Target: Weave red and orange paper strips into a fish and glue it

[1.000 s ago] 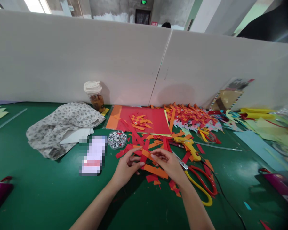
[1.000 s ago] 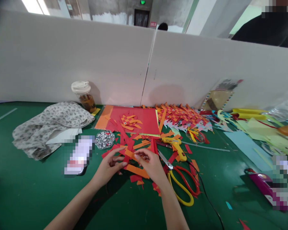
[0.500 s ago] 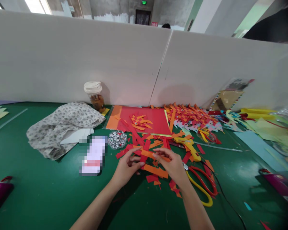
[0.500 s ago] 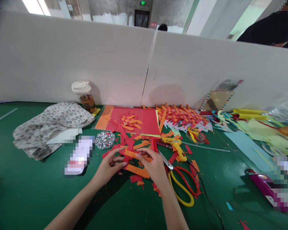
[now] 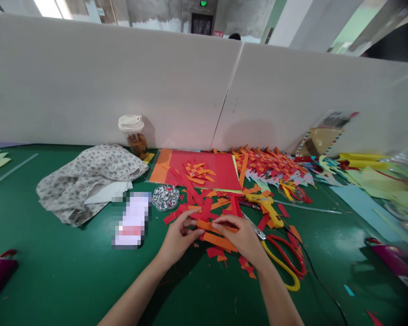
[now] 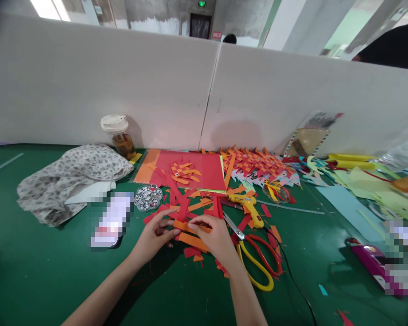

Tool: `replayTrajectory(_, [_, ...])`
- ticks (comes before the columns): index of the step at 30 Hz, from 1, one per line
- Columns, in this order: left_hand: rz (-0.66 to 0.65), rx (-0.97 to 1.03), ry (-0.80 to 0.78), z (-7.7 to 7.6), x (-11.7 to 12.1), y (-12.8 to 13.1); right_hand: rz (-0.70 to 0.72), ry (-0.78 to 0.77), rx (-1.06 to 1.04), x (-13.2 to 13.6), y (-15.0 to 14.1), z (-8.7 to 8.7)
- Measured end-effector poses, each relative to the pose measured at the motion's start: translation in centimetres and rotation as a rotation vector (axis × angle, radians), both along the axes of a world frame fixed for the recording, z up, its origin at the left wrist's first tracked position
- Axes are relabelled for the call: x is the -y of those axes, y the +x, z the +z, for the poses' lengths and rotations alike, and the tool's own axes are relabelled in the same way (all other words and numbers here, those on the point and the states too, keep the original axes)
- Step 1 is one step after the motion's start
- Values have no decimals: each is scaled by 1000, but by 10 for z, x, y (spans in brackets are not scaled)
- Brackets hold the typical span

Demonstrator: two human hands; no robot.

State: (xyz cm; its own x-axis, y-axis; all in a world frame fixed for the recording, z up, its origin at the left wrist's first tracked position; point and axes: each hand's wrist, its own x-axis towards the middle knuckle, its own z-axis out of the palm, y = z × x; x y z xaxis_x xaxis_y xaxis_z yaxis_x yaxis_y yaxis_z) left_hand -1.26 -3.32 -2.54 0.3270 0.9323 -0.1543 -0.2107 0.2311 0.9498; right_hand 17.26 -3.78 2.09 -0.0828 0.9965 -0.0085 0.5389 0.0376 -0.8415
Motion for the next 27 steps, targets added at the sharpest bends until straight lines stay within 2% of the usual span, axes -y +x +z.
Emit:
replayTrajectory(5, [-5, 18, 4, -1, 0, 2, -29, 54, 43, 0, 0, 1])
replayTrajectory(13, [-2, 20, -17, 2, 1, 2, -6, -47, -56, 1, -1, -9])
replayTrajectory(27, [41, 24, 1, 0, 1, 3, 6, -17, -55, 8, 4, -12])
